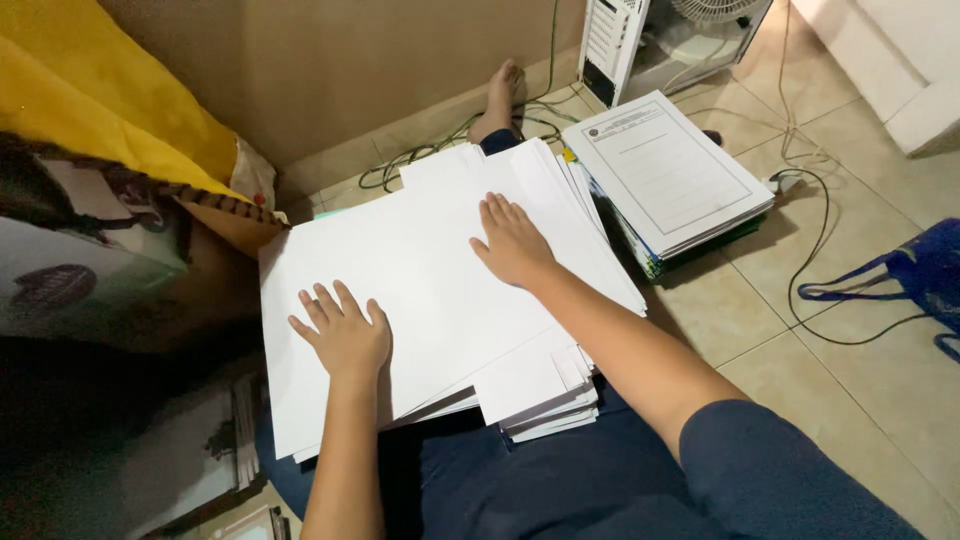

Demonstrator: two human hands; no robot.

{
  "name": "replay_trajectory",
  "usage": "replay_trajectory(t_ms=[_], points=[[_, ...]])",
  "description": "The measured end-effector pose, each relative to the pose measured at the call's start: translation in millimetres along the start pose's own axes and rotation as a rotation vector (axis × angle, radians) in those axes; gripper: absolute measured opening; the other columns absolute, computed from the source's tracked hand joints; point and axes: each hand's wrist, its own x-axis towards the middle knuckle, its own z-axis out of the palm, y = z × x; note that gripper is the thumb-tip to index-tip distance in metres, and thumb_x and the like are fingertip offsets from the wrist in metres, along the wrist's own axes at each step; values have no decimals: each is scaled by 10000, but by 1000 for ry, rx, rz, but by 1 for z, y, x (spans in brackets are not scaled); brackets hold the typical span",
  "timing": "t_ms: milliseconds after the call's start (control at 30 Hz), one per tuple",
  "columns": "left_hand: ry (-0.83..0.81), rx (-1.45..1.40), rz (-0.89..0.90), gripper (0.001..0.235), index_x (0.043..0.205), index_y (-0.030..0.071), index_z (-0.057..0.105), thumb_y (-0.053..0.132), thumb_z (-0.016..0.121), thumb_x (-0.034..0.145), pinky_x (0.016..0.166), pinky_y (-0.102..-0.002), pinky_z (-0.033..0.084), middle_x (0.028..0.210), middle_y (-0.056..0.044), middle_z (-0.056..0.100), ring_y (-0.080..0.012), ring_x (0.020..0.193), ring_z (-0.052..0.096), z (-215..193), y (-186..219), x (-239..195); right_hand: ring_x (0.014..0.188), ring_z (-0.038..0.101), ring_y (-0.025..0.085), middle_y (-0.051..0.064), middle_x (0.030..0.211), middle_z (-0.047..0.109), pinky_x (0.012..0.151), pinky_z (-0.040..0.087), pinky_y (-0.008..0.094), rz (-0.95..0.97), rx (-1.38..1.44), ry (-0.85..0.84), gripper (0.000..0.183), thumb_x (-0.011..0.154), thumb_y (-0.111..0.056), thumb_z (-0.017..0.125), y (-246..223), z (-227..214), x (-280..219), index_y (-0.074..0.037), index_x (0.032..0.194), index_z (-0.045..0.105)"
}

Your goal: The person sits on the floor and repeatedly picks up sheets of paper from a stack on their lap, aligns them, and places them onto a separate stack on the floor to the right. The person continues this repetitive stacking process throughout the clip.

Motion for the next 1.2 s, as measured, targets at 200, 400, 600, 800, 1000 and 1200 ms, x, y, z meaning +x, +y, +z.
replay_trajectory(t_ms=[200, 400, 600, 800, 1000, 1200], points=[[58, -257, 252, 651, 1560, -33, 374, 307, 399, 1005, 1220, -619, 135, 1664, -213, 315, -417, 1544, 229, 49, 60, 24, 1543, 241, 280, 159, 1653, 306, 1248, 177, 432, -314, 99, -77, 592, 1047, -321, 400, -80, 12, -4, -22, 1556, 363], [48, -277, 56, 648, 1543, -5, 395, 331, 434, 991, 1264, -578, 156, 1657, -194, 329, -341, 1565, 259, 2, 40, 4, 1554, 273, 268, 158, 1650, 327, 1279, 200, 418, -64, 76, 27, 565, 1073, -278, 386, -25, 13, -2, 4, 1562, 367], [-20, -116, 40, 761, 1565, -53, 289, 415, 413, 978, 1194, -643, 38, 1655, -265, 196, -431, 1540, 100, 17, 5, 6, 1532, 244, 297, 205, 1643, 280, 1235, 197, 410, 61, -14, -5, 613, 1051, -295, 390, 3, -9, -8, 52, 1547, 296], [-71, -211, 217, 694, 1592, 64, 302, 435, 366, 1009, 1189, -652, 46, 1655, -266, 191, -468, 1531, 103, 13, 58, 19, 1550, 260, 282, 189, 1651, 307, 1262, 197, 417, -242, 25, -41, 584, 1060, -272, 378, -80, 16, -8, 30, 1558, 336], [-81, -239, 127, 689, 1584, 78, 321, 423, 377, 990, 1237, -586, 76, 1688, -153, 230, -326, 1572, 156, 1, 47, 9, 1540, 255, 265, 129, 1655, 304, 1265, 187, 405, -111, 131, -45, 600, 1043, -366, 423, -77, -7, -11, -60, 1556, 369], [-63, -144, 31, 745, 1589, 13, 280, 431, 377, 981, 1200, -653, 6, 1679, -188, 195, -378, 1557, 97, 8, 2, 10, 1524, 222, 302, 204, 1635, 283, 1231, 150, 421, 144, -8, 63, 676, 1039, -395, 412, -5, 3, -2, 42, 1546, 313]])
